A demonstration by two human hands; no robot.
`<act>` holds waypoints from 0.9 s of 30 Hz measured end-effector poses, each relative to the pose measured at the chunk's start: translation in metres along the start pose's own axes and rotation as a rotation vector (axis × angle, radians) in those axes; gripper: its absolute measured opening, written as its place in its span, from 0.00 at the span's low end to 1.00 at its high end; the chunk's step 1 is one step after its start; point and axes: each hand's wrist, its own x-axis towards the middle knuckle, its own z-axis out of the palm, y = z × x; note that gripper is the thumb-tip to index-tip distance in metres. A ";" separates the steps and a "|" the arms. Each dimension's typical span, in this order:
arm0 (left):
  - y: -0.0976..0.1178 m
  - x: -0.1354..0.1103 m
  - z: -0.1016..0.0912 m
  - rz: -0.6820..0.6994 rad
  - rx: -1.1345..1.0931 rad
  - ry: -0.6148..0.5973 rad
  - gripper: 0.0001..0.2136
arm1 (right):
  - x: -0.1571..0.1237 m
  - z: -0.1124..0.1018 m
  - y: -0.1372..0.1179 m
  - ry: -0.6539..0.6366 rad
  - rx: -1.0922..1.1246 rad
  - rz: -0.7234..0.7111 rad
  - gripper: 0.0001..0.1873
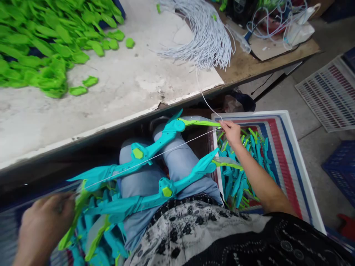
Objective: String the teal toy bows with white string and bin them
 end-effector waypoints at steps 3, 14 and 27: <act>0.041 -0.010 -0.008 -0.005 -0.110 0.175 0.17 | -0.011 -0.026 -0.012 -0.020 -0.014 -0.045 0.19; 0.274 -0.085 -0.015 0.665 -1.020 -0.698 0.10 | -0.144 -0.133 -0.002 -0.032 0.100 0.374 0.18; 0.418 -0.120 0.079 0.032 -1.302 -1.378 0.03 | -0.204 -0.107 0.057 0.397 -0.026 0.234 0.14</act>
